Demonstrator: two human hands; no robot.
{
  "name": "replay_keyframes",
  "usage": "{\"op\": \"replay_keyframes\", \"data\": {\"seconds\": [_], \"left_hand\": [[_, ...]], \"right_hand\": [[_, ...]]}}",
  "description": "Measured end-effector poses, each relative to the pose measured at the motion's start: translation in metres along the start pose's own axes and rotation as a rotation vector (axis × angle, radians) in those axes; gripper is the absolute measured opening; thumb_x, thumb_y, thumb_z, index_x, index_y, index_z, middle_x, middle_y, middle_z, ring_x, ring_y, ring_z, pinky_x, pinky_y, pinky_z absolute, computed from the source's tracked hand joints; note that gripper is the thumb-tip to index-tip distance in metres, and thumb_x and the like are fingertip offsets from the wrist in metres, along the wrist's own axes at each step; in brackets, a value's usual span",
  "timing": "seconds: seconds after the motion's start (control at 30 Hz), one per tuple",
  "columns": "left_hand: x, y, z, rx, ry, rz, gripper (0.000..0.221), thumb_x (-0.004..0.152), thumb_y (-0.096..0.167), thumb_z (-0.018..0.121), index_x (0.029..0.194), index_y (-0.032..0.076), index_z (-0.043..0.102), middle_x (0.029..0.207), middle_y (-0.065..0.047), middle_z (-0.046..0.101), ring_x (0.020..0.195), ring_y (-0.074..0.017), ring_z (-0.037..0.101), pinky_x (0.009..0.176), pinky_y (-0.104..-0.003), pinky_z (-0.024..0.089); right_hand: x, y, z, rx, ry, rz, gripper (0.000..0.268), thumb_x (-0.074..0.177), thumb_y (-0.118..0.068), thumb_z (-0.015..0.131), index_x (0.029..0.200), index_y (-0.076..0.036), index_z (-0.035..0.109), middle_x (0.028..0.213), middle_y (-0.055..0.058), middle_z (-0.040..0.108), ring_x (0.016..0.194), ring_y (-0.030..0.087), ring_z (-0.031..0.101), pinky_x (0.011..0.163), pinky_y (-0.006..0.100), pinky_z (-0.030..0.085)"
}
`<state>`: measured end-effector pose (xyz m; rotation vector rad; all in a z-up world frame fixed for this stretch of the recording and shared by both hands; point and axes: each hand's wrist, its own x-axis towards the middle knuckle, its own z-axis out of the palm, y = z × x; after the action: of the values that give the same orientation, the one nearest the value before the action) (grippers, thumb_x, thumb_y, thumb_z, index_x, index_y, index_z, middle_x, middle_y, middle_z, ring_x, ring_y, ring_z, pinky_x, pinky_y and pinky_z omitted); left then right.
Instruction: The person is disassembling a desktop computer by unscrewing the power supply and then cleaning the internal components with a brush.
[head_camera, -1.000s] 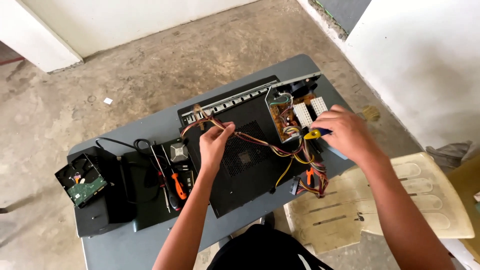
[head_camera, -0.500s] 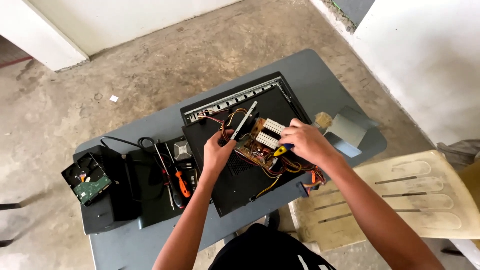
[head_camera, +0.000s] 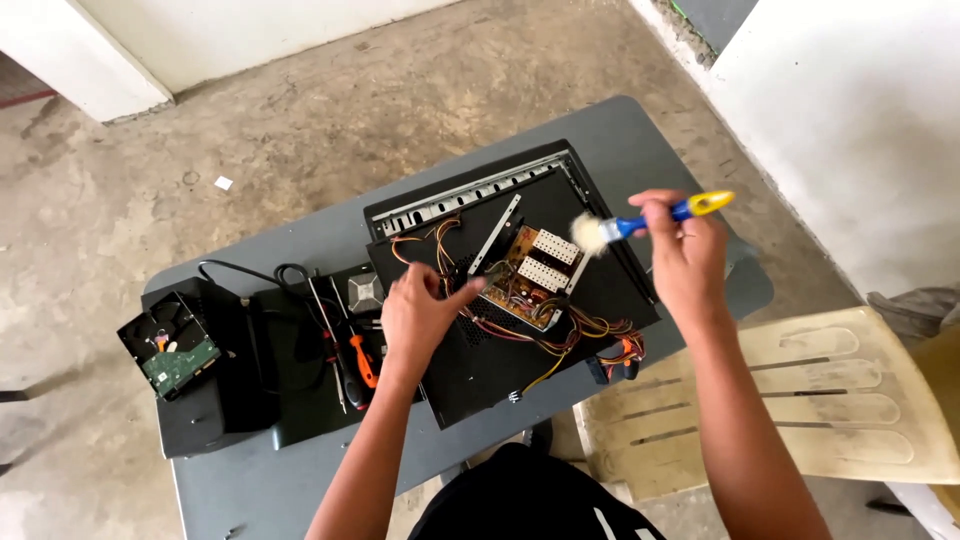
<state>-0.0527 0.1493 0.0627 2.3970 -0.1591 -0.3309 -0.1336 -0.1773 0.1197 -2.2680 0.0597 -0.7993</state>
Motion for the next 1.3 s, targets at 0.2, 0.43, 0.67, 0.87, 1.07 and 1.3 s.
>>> {"op": "replay_keyframes", "data": {"seconds": [0.2, 0.43, 0.67, 0.87, 1.07, 1.3], "left_hand": [[0.065, 0.027, 0.052, -0.246, 0.259, 0.35, 0.041, 0.114, 0.047, 0.058, 0.132, 0.011, 0.066, 0.127, -0.019, 0.069, 0.126, -0.0473, 0.065, 0.11, -0.055, 0.052], [0.143, 0.009, 0.13, -0.042, -0.107, 0.114, 0.06, 0.115, 0.063, 0.035, 0.135, 0.022, 0.073, 0.12, -0.016, 0.081, 0.12, -0.0414, 0.075, 0.109, -0.056, 0.057], [0.117, 0.03, 0.092, -0.157, -0.25, 0.005, 0.066, 0.11, 0.072, 0.033, 0.137, 0.03, 0.076, 0.128, -0.012, 0.08, 0.132, -0.0388, 0.069, 0.119, -0.054, 0.051], [0.131, 0.021, 0.101, -0.142, -0.279, -0.008, 0.071, 0.108, 0.076, 0.03, 0.144, 0.031, 0.071, 0.137, -0.012, 0.077, 0.138, -0.0368, 0.066, 0.123, -0.052, 0.047], [0.133, 0.023, 0.103, -0.14, -0.301, -0.015, 0.071, 0.111, 0.069, 0.027, 0.149, 0.025, 0.068, 0.143, -0.016, 0.074, 0.144, -0.0391, 0.061, 0.127, -0.054, 0.044], [0.135, 0.022, 0.102, -0.157, -0.305, -0.029, 0.075, 0.11, 0.071, 0.027, 0.152, 0.024, 0.066, 0.145, -0.018, 0.073, 0.145, -0.0412, 0.06, 0.128, -0.055, 0.042]], "right_hand": [[-0.014, -0.01, 0.051, -0.025, -0.077, 0.094, 0.021, 0.116, -0.025, 0.071, 0.12, -0.007, 0.081, 0.077, 0.011, 0.075, 0.051, 0.016, 0.06, 0.05, 0.027, 0.052], [-0.036, -0.008, 0.067, -0.12, -0.193, 0.18, 0.034, 0.112, -0.032, 0.069, 0.094, -0.006, 0.081, 0.067, 0.016, 0.074, 0.063, 0.035, 0.074, 0.06, 0.042, 0.056], [-0.035, -0.003, 0.06, -0.132, -0.169, 0.204, 0.024, 0.111, -0.028, 0.071, 0.106, -0.009, 0.083, 0.071, 0.015, 0.077, 0.074, 0.039, 0.078, 0.069, 0.043, 0.061], [-0.019, 0.002, 0.074, 0.066, -0.113, 0.243, 0.024, 0.112, -0.033, 0.069, 0.115, -0.012, 0.081, 0.086, 0.011, 0.083, 0.092, 0.029, 0.082, 0.08, 0.043, 0.064], [-0.011, 0.039, 0.058, -0.364, -0.048, 0.228, 0.047, 0.114, -0.036, 0.07, 0.082, -0.004, 0.076, 0.062, 0.015, 0.07, 0.069, 0.043, 0.075, 0.066, 0.051, 0.059], [-0.011, 0.017, 0.071, -0.377, -0.151, 0.296, 0.052, 0.108, -0.04, 0.069, 0.07, -0.006, 0.074, 0.053, 0.01, 0.065, 0.059, 0.038, 0.073, 0.059, 0.046, 0.057]]}}
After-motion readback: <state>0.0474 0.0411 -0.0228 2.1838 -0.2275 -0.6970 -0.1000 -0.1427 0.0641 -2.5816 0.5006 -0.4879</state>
